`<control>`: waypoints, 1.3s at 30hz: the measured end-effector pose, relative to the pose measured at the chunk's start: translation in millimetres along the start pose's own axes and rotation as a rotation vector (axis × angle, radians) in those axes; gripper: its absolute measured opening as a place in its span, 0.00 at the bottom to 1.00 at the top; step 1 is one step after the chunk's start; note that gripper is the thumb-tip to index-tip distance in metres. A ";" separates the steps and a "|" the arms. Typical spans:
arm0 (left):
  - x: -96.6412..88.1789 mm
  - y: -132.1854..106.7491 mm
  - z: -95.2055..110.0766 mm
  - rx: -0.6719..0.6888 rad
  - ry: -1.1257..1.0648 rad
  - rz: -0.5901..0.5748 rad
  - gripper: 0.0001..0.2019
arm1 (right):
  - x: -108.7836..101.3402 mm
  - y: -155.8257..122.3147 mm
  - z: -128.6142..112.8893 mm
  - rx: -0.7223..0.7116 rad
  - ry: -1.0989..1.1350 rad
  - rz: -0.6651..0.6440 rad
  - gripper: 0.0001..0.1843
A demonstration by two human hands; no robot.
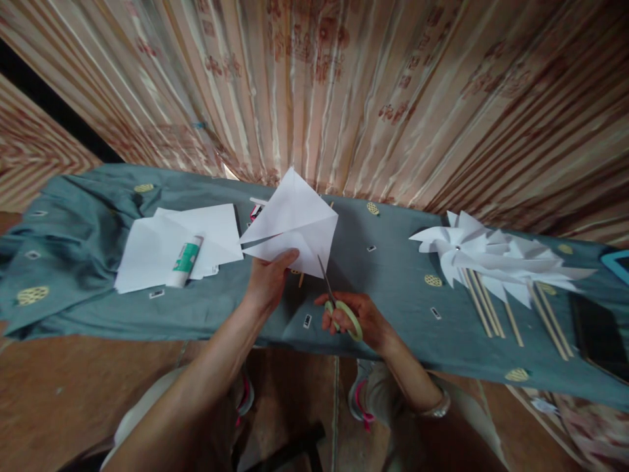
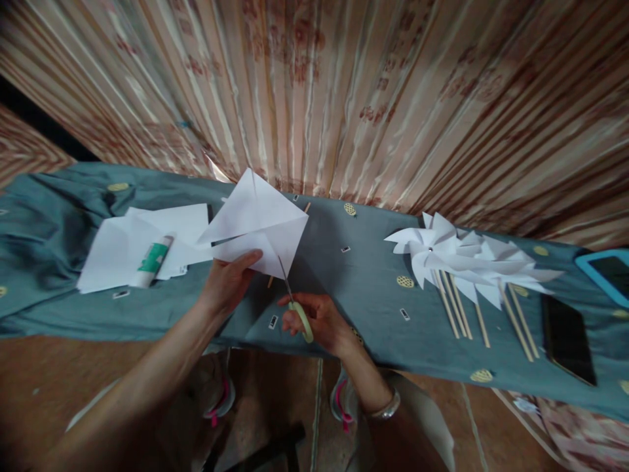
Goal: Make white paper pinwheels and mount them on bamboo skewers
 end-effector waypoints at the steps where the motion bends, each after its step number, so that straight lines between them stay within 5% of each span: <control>1: -0.1 -0.1 -0.1 0.000 -0.007 -0.004 0.23 | 0.0 0.1 0.1 0.001 0.005 0.002 0.29; 39: 1.3 0.0 0.8 -0.002 -0.015 -0.031 0.18 | -0.3 1.0 -0.9 0.014 -0.012 0.067 0.21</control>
Point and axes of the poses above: each hand's wrist, its own y-axis towards the middle knuckle, its own x-axis out of the palm, z = x × y, the point moved 6 cm from there along y, towards the middle knuckle, and after that the axes turned 4 degrees about y, right-handed, at the moved point
